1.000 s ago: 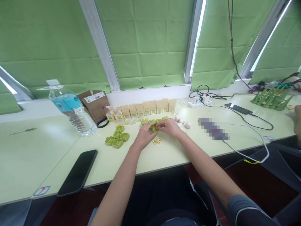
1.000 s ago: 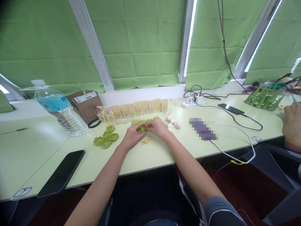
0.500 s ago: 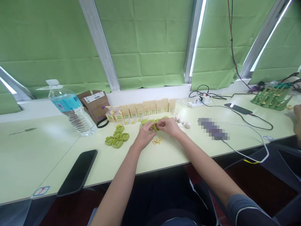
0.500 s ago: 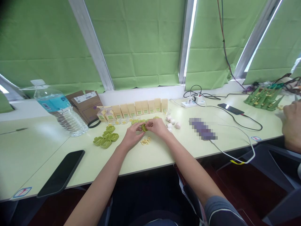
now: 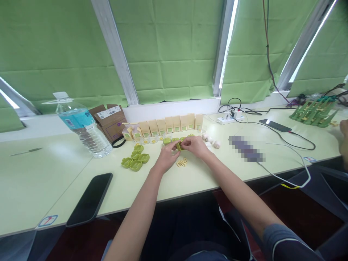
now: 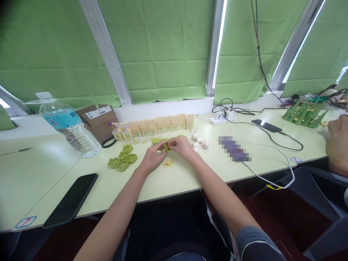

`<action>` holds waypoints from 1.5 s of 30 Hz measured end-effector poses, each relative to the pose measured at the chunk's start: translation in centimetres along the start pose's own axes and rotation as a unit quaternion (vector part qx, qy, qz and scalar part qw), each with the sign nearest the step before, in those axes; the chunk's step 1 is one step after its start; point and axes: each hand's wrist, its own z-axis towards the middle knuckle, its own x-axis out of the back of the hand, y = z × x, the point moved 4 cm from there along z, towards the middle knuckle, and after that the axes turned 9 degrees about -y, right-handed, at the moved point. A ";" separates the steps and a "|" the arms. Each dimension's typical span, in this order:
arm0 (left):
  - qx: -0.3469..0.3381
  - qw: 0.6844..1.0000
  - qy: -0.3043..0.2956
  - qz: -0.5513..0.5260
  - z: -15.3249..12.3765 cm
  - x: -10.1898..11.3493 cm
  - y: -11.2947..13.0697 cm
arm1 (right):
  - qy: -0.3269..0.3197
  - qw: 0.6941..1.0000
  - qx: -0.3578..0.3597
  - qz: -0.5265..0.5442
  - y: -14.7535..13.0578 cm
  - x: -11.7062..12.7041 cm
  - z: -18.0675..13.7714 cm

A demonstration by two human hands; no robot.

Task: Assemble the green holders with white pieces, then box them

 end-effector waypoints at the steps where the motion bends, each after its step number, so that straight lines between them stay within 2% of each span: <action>1: -0.002 1.000 -0.001 0.000 0.0 0.0 0.0 | -0.001 1.000 -0.001 -0.001 0.0 0.0 0.0; 12: -0.026 0.999 -0.008 0.016 -0.1 -0.1 -0.4 | -0.020 1.000 0.015 -0.004 -0.1 -0.2 0.0; 21: -0.021 0.998 0.026 0.044 0.1 0.0 -0.6 | -0.043 0.998 0.025 0.024 -0.5 -0.4 0.0; 27: -0.019 0.998 0.033 0.048 0.1 0.1 -0.7 | -0.022 0.998 0.023 0.051 0.2 -0.4 0.1; 32: -0.021 0.999 0.026 0.039 0.0 0.1 -0.6 | -0.020 0.998 0.025 0.056 0.5 -0.5 0.1; 45: -0.046 0.998 0.006 0.042 -0.2 0.2 -0.2 | -0.054 0.998 0.009 0.029 -1.0 -0.2 -0.3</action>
